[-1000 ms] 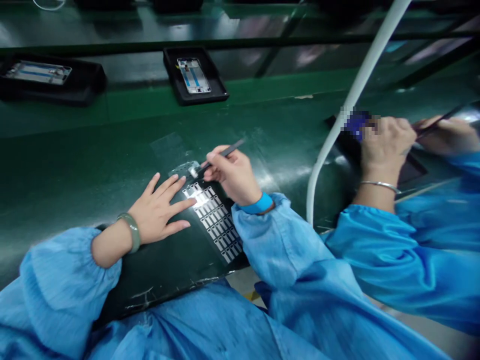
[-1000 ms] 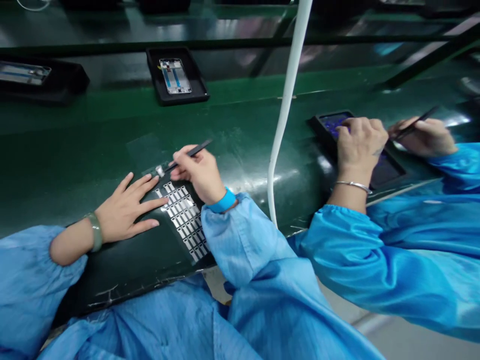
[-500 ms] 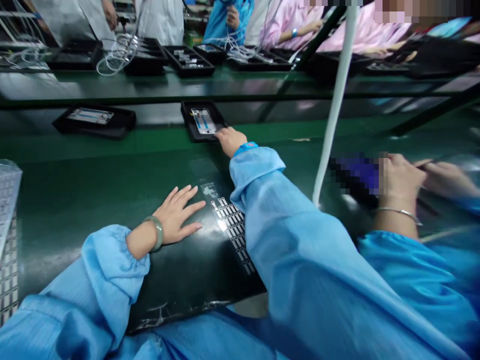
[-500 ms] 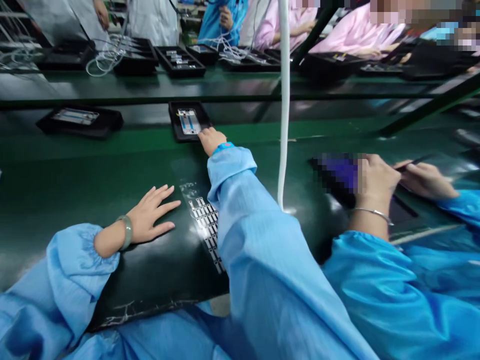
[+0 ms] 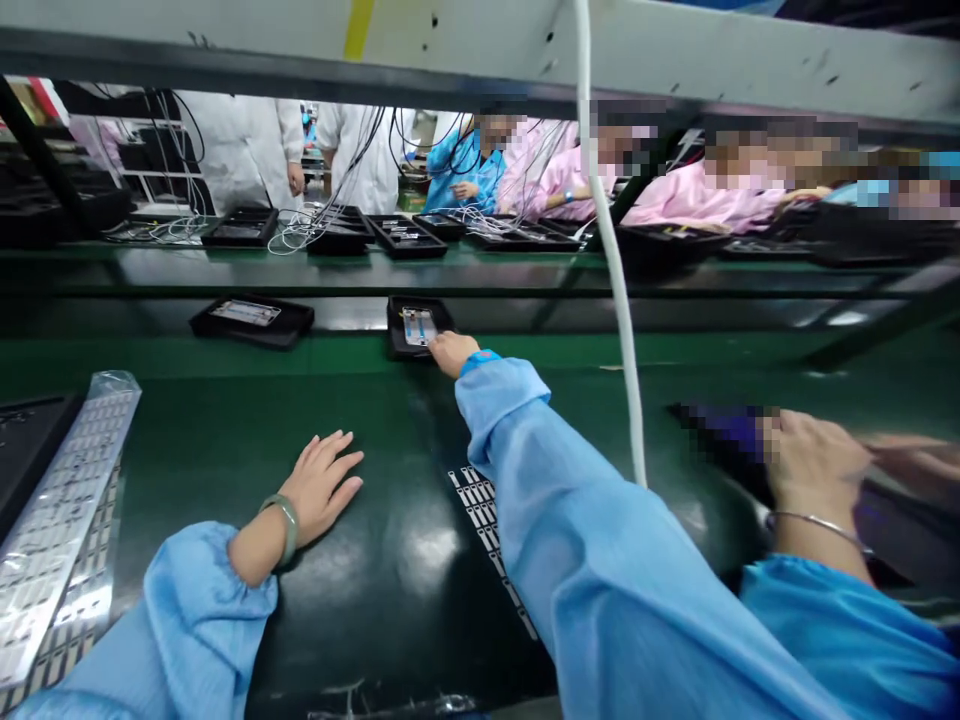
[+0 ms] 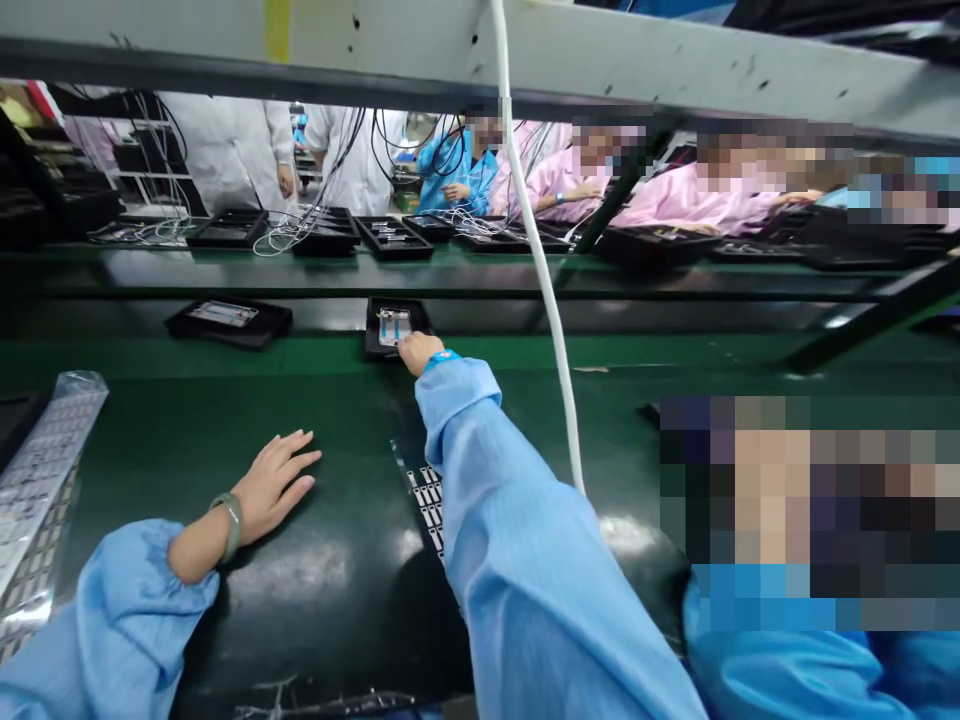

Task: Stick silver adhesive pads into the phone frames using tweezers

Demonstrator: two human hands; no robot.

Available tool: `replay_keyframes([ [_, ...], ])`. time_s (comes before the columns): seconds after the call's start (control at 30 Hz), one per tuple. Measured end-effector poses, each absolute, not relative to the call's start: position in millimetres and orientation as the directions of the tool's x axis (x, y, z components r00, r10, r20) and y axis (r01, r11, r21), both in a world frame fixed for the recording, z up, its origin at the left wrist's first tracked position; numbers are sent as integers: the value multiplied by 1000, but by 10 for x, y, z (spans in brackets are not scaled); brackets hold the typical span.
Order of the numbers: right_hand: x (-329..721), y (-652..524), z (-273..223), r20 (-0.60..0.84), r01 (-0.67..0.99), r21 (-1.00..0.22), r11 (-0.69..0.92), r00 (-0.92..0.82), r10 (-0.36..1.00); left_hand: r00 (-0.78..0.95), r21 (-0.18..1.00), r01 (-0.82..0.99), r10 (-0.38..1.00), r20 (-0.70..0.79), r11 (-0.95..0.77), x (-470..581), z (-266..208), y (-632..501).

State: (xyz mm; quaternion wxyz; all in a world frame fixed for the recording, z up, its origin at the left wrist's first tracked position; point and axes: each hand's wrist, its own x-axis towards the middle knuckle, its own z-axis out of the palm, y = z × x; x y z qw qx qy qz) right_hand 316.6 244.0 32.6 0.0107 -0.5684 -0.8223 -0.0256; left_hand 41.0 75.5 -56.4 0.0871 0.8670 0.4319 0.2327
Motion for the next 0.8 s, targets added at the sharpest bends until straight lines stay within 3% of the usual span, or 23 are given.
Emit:
replay_keyframes([
  [0.23,2495,1901,450,-36,802,38,597,-596,802,327,489,708,851,412,-509,200,-592,847],
  [0.37,2249,1235,388,-124,649,19,761,-753,646,209,549,706,872,442,-448,14,-596,926],
  [0.53,2157,356,311,-191,437,-40,898,-886,423,118,543,755,891,438,-368,-170,-602,966],
  [0.6,2167,128,348,-220,406,-144,903,-902,371,119,533,768,897,426,-355,-207,-594,952],
  [0.67,2192,15,429,-201,375,-335,865,-925,323,142,524,771,900,411,-361,-217,-573,915],
  [0.73,2232,9,511,-103,387,-507,770,-914,392,165,518,771,903,397,-369,-209,-546,863],
  [0.8,2297,87,529,19,418,-631,654,-834,551,173,515,775,907,384,-366,-193,-522,812],
])
